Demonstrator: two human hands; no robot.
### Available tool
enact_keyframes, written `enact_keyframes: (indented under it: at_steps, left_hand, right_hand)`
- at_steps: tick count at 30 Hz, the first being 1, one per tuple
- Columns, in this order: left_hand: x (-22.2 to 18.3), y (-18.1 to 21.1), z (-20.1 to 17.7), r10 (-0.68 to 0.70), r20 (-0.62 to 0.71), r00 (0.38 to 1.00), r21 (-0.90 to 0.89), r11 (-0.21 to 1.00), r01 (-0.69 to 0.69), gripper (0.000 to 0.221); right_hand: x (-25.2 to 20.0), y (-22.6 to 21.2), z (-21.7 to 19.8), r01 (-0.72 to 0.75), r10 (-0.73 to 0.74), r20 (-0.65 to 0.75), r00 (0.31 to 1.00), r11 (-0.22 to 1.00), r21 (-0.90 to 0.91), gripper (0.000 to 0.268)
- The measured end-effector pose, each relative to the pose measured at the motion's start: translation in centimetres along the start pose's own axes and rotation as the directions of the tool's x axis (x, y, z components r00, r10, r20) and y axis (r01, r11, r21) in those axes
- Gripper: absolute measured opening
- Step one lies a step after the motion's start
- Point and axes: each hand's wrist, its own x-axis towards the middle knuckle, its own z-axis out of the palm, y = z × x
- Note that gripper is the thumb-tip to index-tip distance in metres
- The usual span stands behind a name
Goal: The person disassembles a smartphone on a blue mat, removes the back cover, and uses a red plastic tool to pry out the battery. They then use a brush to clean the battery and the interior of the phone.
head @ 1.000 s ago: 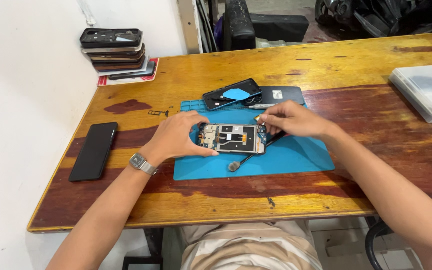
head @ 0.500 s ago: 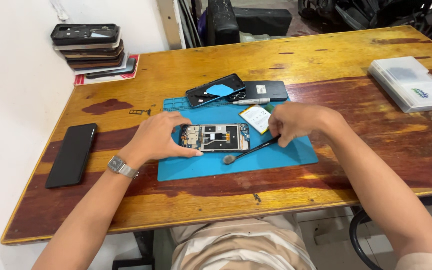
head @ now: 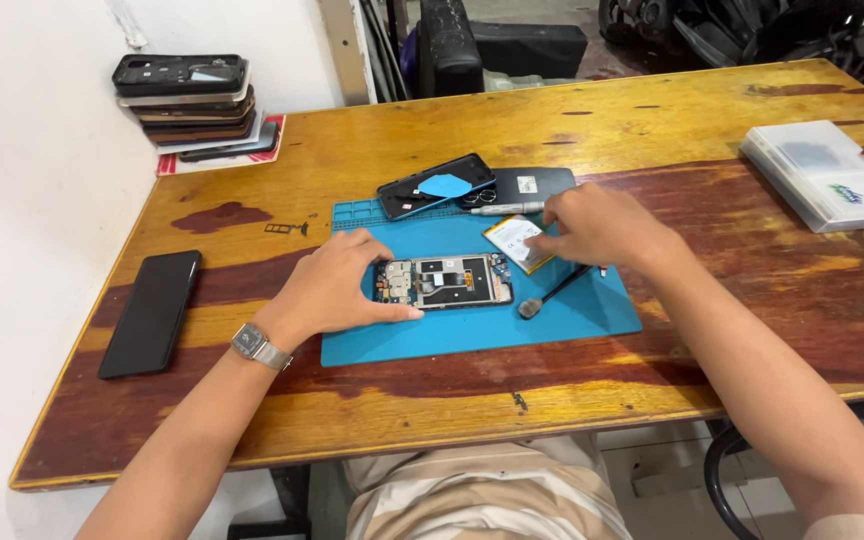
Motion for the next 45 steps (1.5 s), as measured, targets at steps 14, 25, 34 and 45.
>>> enact_keyframes:
  at_steps: [14,25,34,45]
  left_hand:
    - [-0.3,0.2,0.0,0.1,-0.008,0.995,-0.086,0.991,-0.101,0.089]
    - [-0.9,1.2,0.5,0.339,-0.086,0.937,-0.115,0.931,-0.348,0.063]
    - [-0.7,0.7,0.2,0.303,-0.063,0.951,-0.162,0.937,-0.309,0.048]
    - [-0.8,0.4,0.0,0.301,-0.085,0.95,-0.19,0.931,-0.312,0.039]
  right_hand:
    - [2.0,-0.4,3.2,-0.02,0.035,-0.076,0.997,0.98,0.196,0.089]
    - [2.0,0.5,2.7,0.024,-0.025,0.003,1.0,0.981,0.192,0.095]
    - [1.2,-0.5,1.8,-0.024,0.008,0.103,0.995,0.987,0.156,0.093]
    - [0.1,-2.3,2.2,0.378,-0.284,-0.312,0.907,0.876,0.3,0.09]
